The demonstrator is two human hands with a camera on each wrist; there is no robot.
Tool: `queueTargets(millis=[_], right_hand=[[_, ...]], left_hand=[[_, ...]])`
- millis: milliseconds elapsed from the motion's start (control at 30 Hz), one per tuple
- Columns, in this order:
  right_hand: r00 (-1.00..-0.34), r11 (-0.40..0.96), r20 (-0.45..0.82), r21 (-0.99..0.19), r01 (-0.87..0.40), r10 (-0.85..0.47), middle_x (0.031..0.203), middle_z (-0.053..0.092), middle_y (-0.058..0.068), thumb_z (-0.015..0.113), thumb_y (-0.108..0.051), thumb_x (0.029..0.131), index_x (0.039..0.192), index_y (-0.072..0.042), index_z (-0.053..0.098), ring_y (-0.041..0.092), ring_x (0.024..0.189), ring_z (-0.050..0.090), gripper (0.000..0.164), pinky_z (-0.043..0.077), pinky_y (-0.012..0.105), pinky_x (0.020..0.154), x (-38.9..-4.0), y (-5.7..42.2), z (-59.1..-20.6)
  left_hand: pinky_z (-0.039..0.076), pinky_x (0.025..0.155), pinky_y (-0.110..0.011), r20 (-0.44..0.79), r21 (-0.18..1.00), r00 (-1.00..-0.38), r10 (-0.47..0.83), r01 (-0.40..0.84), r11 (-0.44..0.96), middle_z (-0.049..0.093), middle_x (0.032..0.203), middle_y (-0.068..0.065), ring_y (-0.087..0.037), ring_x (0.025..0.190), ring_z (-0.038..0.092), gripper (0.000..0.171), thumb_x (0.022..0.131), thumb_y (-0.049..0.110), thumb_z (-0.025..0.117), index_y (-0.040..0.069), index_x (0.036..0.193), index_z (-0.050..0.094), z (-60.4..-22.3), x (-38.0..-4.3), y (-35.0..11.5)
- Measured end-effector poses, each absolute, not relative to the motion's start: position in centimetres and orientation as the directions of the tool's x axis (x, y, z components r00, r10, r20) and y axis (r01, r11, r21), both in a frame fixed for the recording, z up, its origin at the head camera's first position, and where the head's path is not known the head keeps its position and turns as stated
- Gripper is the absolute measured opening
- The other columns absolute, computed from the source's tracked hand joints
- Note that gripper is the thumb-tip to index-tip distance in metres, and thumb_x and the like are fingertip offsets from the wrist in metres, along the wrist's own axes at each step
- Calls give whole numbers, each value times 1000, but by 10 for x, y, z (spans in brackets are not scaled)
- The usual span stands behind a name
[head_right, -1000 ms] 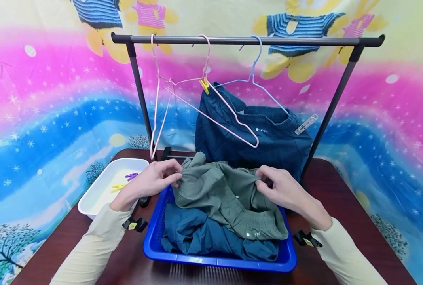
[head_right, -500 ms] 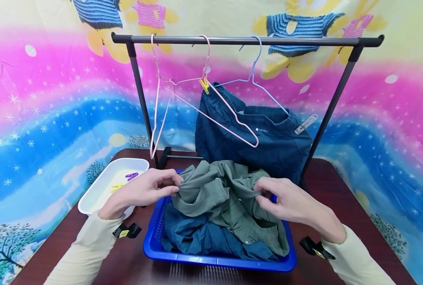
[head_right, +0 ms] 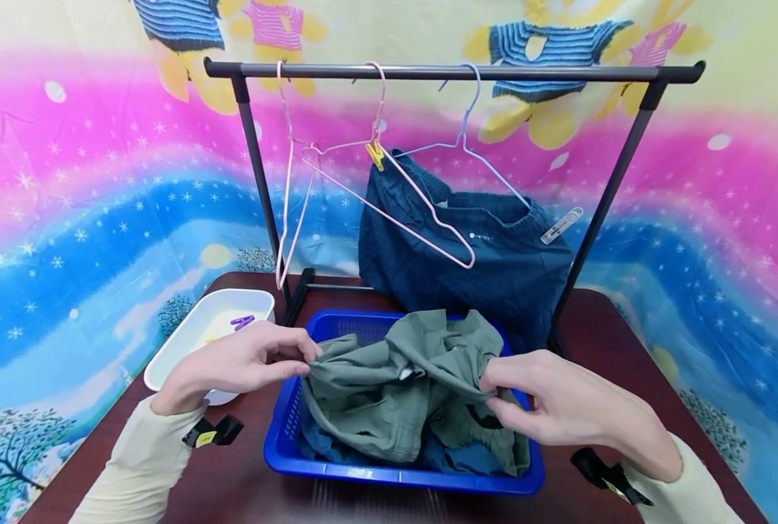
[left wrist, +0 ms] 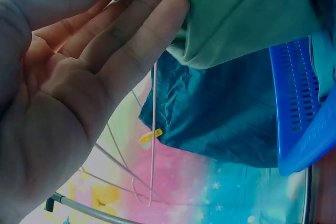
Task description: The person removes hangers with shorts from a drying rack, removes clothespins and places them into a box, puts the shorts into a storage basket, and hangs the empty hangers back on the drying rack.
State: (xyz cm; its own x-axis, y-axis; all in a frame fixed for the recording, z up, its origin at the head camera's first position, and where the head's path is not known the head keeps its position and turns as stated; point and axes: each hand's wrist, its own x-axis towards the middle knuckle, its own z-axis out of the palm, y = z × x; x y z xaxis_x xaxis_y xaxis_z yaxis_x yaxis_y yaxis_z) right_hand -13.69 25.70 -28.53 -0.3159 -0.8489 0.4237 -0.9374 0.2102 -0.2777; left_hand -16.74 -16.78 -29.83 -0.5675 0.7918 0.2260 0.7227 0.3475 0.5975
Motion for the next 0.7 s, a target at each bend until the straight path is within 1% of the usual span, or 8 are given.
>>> queueTargets(millis=[167, 267, 400, 500, 567, 700], right_hand=[[-281, 163, 397, -306, -938, -874, 73, 45, -12, 69, 13, 76, 98, -25, 56, -10, 66, 40, 45, 32, 5, 60, -128, 260, -279], [-238, 104, 398, -329, -939, -886, 72, 41, -10, 67, 14, 76, 96, -21, 55, -9, 65, 38, 42, 31, 6, 59, -126, 261, -275], [-232, 83, 400, -356, -931, -887, 70, 36, -9, 64, 15, 77, 93, -19, 54, -10, 64, 31, 39, 29, 6, 57, -127, 261, -275], [-263, 123, 395, -345, -930, -880, 69, 37, -10, 65, 14, 78, 94, -21, 54, -12, 63, 29, 40, 29, 4, 56, -129, 260, -278], [-278, 143, 390, -340, -929, -878, 68, 38, -10, 65, 13, 80, 95, -22, 55, -12, 62, 29, 39, 28, 4, 56, -132, 260, -281], [-362, 247, 321, -348, -905, -875, 69, 41, -14, 64, 4, 89, 101, -26, 58, -14, 59, 28, 33, 29, 4, 53, -138, 257, -286]], left_hand=[[51, 65, -22, 232, 587, -575, 784, 726, 359, 68, 97, 6, -3, 72, 55, 8, 99, 23, 59, 22, 105, 64, -297, -167, -170], [49, 63, -22, 234, 577, -601, 764, 718, 389, 69, 97, 7, -3, 70, 55, 9, 98, 22, 60, 23, 106, 64, -294, -166, -169], [46, 59, -22, 225, 561, -658, 719, 690, 456, 70, 90, 6, -3, 60, 50, 9, 98, 20, 61, 23, 106, 63, -292, -173, -166], [46, 62, -23, 215, 545, -696, 685, 668, 508, 71, 87, 4, -4, 60, 50, 7, 98, 20, 61, 22, 104, 62, -295, -185, -163], [47, 65, -24, 205, 539, -718, 665, 650, 536, 71, 88, 4, -4, 64, 53, 6, 98, 20, 61, 22, 104, 62, -298, -194, -162], [50, 71, -26, 173, 537, -743, 646, 621, 571, 71, 89, 2, -7, 74, 60, 6, 99, 21, 59, 21, 105, 62, -304, -210, -159]])
